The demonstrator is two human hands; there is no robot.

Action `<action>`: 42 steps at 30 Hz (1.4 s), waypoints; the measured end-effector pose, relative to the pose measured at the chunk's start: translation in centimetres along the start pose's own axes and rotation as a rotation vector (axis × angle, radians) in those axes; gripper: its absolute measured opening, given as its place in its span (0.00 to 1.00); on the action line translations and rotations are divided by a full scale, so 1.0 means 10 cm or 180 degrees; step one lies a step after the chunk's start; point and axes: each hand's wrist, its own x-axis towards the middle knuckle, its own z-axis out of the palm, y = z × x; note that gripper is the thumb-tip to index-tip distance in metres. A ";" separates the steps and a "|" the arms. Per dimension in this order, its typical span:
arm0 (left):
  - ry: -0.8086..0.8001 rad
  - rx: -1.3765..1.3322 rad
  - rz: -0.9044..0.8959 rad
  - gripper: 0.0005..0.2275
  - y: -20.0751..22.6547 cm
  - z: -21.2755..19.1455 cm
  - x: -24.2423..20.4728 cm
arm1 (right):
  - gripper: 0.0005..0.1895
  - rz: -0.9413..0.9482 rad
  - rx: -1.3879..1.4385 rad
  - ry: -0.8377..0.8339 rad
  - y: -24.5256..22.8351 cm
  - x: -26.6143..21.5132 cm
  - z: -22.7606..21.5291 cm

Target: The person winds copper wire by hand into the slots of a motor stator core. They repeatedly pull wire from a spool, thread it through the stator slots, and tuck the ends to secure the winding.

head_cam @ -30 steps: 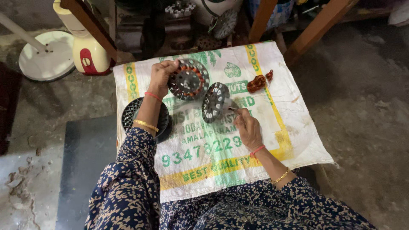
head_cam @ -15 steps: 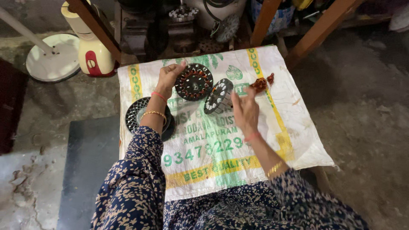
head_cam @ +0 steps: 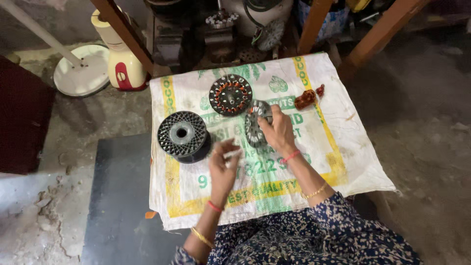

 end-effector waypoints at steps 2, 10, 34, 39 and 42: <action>-0.0055 0.0320 0.0033 0.28 -0.04 0.12 -0.27 | 0.15 -0.0138 0.0136 -0.0067 -0.08 -0.17 -0.09; -0.0056 0.0484 -0.0200 0.42 -0.08 0.49 -0.18 | 0.17 -0.0424 0.0165 0.0003 -0.12 -0.39 -0.07; 0.0187 0.0464 -0.0234 0.18 -0.48 0.35 -0.15 | 0.23 -0.1049 -0.1439 0.0037 1.13 0.86 -1.01; -0.0016 0.0595 -0.0283 0.16 -0.51 0.26 -0.17 | 0.19 -0.0304 -0.1601 -0.0807 1.25 1.01 -0.93; 0.0048 0.0746 -0.0300 0.15 -0.49 0.20 -0.19 | 0.20 -0.0467 -0.1686 -0.0917 1.27 0.89 -0.88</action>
